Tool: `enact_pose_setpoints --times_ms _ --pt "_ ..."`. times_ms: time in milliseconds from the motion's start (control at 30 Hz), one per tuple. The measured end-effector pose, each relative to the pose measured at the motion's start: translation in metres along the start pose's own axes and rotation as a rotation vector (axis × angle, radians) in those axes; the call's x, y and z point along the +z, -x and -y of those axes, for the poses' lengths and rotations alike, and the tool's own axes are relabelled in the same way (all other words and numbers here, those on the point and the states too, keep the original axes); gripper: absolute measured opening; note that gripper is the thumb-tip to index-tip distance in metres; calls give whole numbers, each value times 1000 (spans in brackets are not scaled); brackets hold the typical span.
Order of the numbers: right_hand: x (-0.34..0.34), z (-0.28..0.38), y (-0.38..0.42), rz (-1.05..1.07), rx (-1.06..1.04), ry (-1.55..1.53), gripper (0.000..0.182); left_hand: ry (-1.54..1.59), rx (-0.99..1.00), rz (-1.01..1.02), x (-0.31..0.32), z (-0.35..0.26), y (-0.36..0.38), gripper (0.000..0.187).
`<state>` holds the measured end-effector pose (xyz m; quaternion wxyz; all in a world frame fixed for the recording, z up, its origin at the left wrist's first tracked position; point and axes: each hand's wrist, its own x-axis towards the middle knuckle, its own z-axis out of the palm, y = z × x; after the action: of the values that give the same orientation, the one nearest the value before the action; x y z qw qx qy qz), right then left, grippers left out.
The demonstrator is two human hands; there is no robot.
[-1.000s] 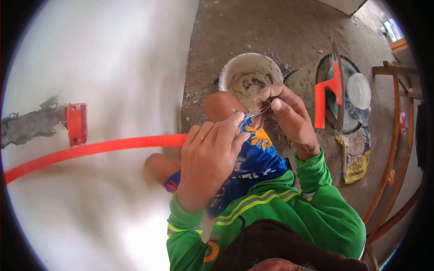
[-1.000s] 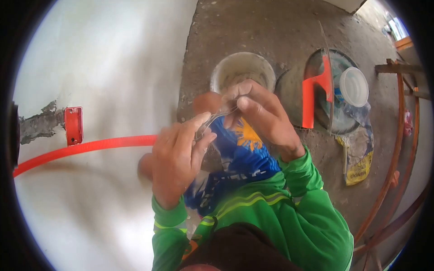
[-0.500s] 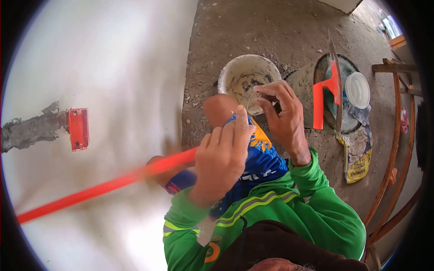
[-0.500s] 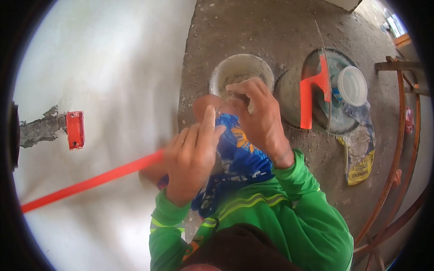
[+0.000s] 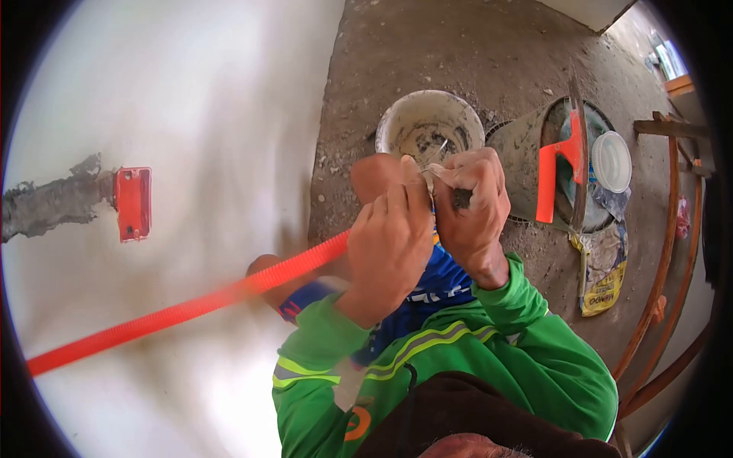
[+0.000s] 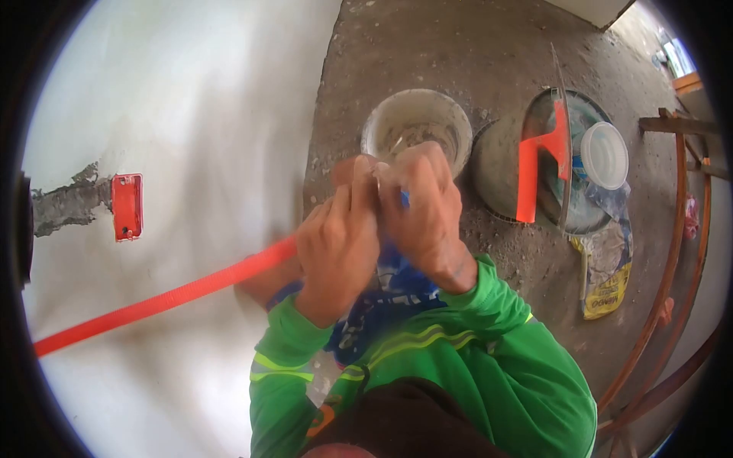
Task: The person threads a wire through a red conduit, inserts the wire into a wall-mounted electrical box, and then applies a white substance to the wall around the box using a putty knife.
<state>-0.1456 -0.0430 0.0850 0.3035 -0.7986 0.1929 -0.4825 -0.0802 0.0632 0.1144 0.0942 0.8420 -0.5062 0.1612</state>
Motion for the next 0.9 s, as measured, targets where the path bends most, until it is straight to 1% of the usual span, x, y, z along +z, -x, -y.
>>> enact_pose_setpoints --times_ms 33,100,133,233,267,367,400,433,500,533,600,667,733,767,867,900 --pt "0 0 0 -8 -14 -61 22 32 -13 11 0 0 -2 41" --pt "1 -1 0 -24 -43 -186 24 83 -50 -36 -7 12 -11 37" --pt "1 -7 9 13 -11 -257 27 109 -71 -61 -13 18 -15 35" --pt "-9 -20 10 71 197 -430 26 379 -74 -36 -28 29 -16 23" --pt "-14 -20 6 75 416 -677 25 380 -56 -21 -31 35 -16 22" --pt "-27 -34 -5 352 456 -860 24 360 -3 47 -41 48 -11 18" --pt "-29 -35 -8 442 387 -862 21 336 8 65 -42 51 -11 19" --pt "-34 -35 -14 489 386 -850 21 314 19 82 -42 52 -12 19" --pt "-47 -29 -28 586 389 -825 22 304 36 55 -40 53 -11 22" --pt "-47 -36 -31 522 405 -827 28 298 44 42 -39 54 -9 23" --pt "-44 -35 -49 552 251 -514 31 324 39 36 -33 52 -5 24" --pt "-42 -41 -62 652 13 -314 31 328 70 38 -28 48 -3 24" --pt "-48 -37 -75 862 108 -187 28 308 126 52 -26 46 -2 24" --pt "-51 -34 -83 967 153 -122 27 307 117 66 -27 45 -3 23" --pt "-52 -21 -89 962 229 -134 20 303 73 108 -29 42 -1 22" --pt "-50 -18 -86 891 170 -112 17 300 59 117 -26 42 -3 20"
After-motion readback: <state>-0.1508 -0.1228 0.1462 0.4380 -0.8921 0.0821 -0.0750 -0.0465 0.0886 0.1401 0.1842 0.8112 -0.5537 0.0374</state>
